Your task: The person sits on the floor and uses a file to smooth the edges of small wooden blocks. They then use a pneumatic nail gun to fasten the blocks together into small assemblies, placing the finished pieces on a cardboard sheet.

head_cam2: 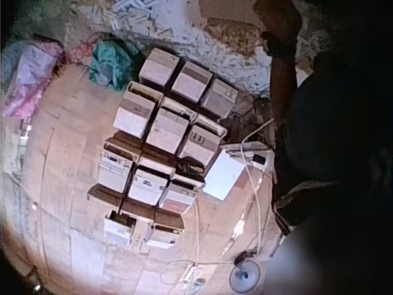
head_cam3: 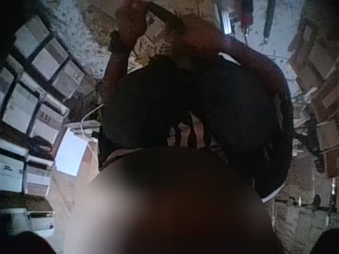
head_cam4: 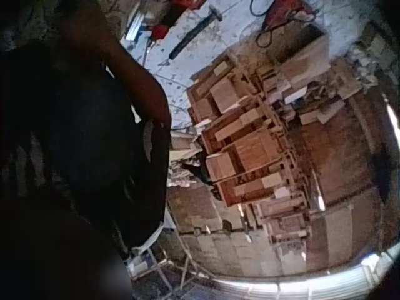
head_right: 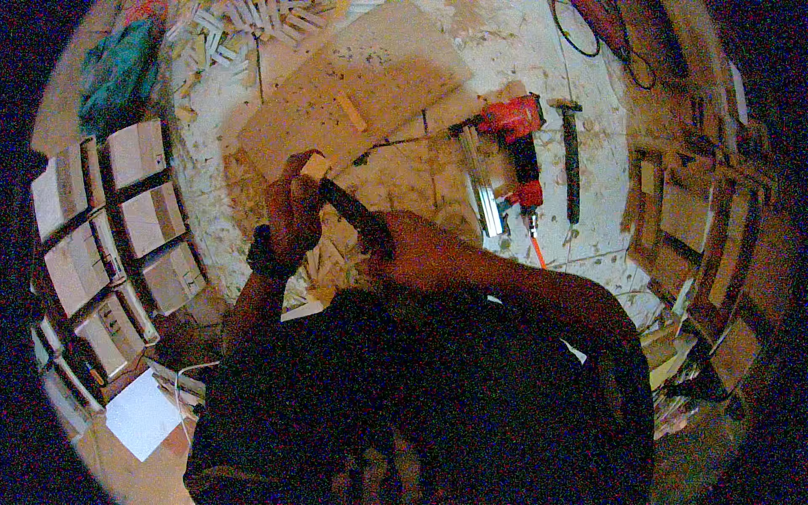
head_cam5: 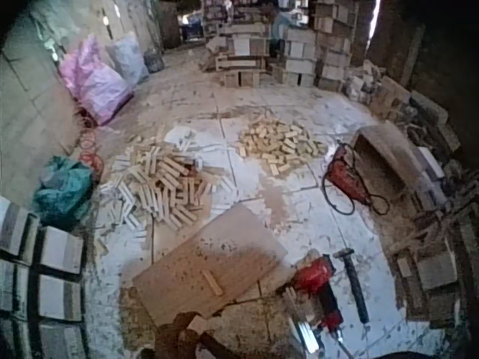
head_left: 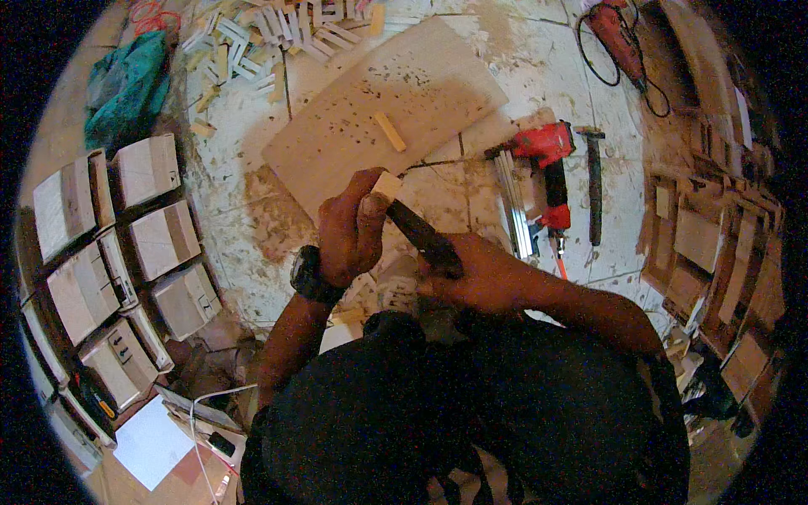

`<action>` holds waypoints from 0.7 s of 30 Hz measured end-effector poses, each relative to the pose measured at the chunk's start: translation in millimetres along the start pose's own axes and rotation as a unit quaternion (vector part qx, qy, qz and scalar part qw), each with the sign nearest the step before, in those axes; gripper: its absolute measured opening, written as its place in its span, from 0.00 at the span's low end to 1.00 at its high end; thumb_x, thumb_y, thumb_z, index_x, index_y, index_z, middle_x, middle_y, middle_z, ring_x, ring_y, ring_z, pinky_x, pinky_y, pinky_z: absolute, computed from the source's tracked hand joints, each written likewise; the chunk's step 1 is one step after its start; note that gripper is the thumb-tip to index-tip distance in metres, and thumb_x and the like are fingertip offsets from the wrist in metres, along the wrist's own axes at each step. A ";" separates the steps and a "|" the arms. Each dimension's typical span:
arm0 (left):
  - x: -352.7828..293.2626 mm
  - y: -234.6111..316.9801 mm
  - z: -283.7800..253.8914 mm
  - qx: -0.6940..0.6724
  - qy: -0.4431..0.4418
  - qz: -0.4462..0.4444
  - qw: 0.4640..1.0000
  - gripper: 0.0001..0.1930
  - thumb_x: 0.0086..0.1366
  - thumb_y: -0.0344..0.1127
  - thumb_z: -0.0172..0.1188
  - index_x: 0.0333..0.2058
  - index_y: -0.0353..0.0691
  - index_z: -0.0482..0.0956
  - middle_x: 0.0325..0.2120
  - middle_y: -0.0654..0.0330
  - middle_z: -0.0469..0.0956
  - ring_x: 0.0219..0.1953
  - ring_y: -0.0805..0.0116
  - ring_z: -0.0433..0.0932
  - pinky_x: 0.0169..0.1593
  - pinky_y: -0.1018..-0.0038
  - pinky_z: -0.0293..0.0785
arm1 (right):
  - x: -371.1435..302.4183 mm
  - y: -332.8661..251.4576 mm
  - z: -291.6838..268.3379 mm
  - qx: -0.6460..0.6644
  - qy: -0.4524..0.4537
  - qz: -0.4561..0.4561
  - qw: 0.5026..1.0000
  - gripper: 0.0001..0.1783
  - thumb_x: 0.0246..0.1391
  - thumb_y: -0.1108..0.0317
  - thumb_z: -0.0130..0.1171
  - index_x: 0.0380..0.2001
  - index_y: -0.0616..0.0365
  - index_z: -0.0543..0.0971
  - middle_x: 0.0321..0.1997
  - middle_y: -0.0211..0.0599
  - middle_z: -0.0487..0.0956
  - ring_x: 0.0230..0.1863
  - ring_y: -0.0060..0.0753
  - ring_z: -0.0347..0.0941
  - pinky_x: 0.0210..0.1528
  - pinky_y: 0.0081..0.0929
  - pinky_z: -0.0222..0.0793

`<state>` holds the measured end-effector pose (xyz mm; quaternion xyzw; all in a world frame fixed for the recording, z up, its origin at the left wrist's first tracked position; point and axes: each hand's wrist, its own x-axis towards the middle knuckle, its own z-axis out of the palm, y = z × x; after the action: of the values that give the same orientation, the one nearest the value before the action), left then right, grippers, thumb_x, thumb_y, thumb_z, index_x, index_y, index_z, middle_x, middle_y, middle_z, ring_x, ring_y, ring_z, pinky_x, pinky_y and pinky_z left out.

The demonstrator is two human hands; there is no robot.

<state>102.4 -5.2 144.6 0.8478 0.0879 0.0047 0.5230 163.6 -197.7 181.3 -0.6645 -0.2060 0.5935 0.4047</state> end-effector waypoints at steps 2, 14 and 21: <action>-2.1 -1.4 1.6 -0.050 0.006 -0.020 0.999 0.23 0.67 0.50 0.40 0.43 0.33 0.71 0.21 0.52 0.76 0.20 0.61 0.75 0.26 0.68 0.69 | 0.2 1.2 4.4 -0.020 0.018 0.006 1.000 0.19 0.47 0.58 0.61 0.35 0.60 0.71 0.27 0.33 0.73 0.29 0.26 0.68 0.33 0.29 0.65; 0.2 -18.3 3.7 -0.027 -0.008 0.072 0.997 0.20 0.68 0.49 0.42 0.39 0.37 0.72 0.20 0.62 0.71 0.18 0.73 0.67 0.22 0.77 0.64 | 11.5 12.2 4.2 -0.140 0.077 0.016 0.987 0.19 0.45 0.61 0.58 0.38 0.60 0.69 0.31 0.54 0.76 0.36 0.59 0.73 0.37 0.47 0.69; -10.0 -37.2 12.7 -0.075 0.034 0.040 0.996 0.13 0.66 0.39 0.45 0.42 0.37 0.71 0.31 0.60 0.73 0.29 0.71 0.71 0.31 0.74 0.70 | 14.7 43.7 1.5 -0.227 0.124 -0.044 0.965 0.20 0.44 0.62 0.60 0.40 0.59 0.70 0.32 0.51 0.76 0.36 0.55 0.74 0.37 0.43 0.68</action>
<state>88.5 -1.7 106.7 0.8084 0.0712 0.0610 0.5812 156.3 -211.8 138.0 -0.7973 -0.3125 0.4262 0.2917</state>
